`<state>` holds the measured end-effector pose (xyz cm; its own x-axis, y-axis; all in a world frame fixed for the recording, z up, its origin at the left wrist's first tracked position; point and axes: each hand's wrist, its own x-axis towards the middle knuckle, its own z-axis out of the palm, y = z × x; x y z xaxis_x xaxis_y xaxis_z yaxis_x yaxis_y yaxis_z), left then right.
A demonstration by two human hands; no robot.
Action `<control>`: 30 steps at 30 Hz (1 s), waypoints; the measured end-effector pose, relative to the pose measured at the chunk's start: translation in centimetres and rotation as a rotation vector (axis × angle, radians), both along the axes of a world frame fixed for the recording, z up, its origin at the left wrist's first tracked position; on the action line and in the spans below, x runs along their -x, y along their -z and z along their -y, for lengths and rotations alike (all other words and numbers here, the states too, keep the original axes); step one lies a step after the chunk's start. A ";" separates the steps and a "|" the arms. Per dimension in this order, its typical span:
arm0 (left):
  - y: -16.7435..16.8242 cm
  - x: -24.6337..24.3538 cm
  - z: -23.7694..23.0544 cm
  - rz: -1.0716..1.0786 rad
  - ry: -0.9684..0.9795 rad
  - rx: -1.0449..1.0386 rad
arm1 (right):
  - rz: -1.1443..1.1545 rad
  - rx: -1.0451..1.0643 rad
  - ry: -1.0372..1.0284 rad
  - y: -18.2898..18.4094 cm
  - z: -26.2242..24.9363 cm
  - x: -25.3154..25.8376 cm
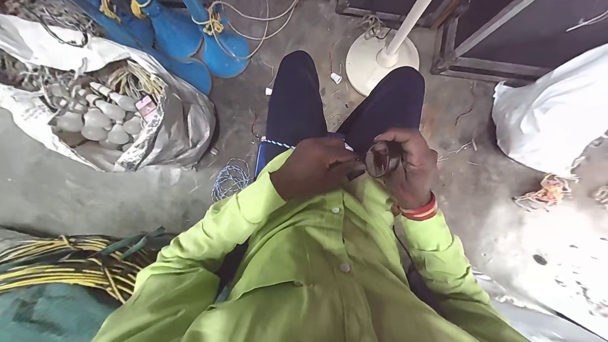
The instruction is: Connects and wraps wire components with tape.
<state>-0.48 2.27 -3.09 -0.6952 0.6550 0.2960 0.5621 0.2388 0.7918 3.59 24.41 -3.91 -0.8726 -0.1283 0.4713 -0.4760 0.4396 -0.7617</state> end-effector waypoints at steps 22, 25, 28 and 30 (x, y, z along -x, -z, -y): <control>1.0 -0.2 0.4 -0.695 0.032 0.139 | 0.962 0.337 -0.148 -0.3 1.4 -0.1; 0.9 -0.3 -0.1 -0.634 0.007 0.246 | 0.892 0.197 -0.130 1.9 1.3 1.7; 0.6 -0.4 -0.5 -0.615 -0.034 0.352 | 0.880 0.140 -0.040 2.0 1.1 1.9; 0.6 -0.5 -0.3 -0.651 -0.117 0.353 | 0.895 0.276 -0.003 0.5 1.3 0.9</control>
<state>0.02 2.60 -3.70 -0.5224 0.7197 0.4573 0.8461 0.5041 0.1731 2.71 23.10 -4.42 -0.9252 -0.1147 -0.3617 0.3373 0.1883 -0.9224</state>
